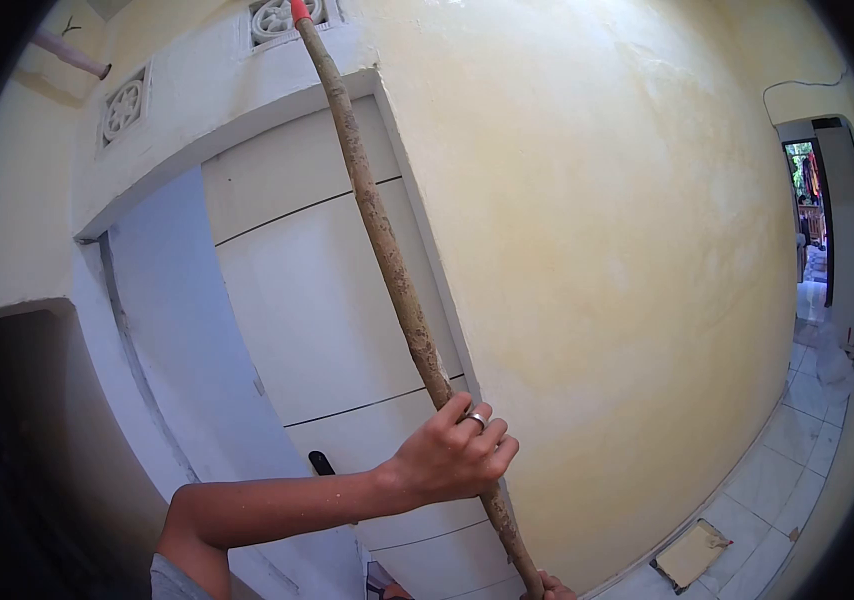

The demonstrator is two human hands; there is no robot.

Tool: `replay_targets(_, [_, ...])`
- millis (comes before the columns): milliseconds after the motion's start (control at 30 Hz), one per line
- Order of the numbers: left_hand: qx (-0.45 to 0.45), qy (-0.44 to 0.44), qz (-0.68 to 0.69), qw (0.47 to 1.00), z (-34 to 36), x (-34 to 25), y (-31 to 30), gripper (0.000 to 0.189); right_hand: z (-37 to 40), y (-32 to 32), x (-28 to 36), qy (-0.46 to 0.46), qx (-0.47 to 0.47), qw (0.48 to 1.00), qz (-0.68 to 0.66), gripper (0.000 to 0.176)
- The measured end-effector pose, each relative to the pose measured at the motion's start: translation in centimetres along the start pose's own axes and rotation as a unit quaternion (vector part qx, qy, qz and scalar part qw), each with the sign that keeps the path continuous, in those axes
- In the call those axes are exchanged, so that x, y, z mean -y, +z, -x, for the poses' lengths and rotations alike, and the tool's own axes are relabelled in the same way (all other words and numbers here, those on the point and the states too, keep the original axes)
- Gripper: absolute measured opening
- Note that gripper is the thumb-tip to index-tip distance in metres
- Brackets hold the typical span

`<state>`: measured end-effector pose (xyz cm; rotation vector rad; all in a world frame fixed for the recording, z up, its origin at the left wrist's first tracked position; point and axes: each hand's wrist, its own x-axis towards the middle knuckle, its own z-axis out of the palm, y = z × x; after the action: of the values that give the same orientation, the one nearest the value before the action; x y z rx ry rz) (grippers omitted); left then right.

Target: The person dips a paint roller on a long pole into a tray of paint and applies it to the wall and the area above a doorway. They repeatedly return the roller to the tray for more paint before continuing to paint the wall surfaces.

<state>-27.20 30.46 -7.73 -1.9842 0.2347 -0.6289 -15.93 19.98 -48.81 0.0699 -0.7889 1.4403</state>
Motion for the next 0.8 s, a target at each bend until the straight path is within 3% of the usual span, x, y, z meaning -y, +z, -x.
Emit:
replay_targets(367, [0.011, -0.012, 0.005, 1.0, -1.5, 0.3, 0.9, 0.017, -0.5, -1.5, 1.7, -0.033, -0.008, 0.999, 0.02, 0.054])
replay_targets(567, [-0.001, -0.024, -0.008, 1.0, -3.8, 6.3, 0.4, 0.015, -6.2, 4.0, 6.0, -0.056, -0.033, 0.997, 0.046, 0.048])
replay_targets(633, [0.004, -0.027, -0.018, 0.999, -4.6, 9.0, -0.6, 0.015, -8.6, 3.9, 6.9, 0.007, 0.089, 0.994, -0.069, 0.058])
replay_targets(800, [0.097, -0.054, -0.028, 0.993, -6.2, 16.5, -4.5, 0.018, -15.6, 12.6, 9.3, -0.05, 0.103, 0.99, -0.081, 0.056])
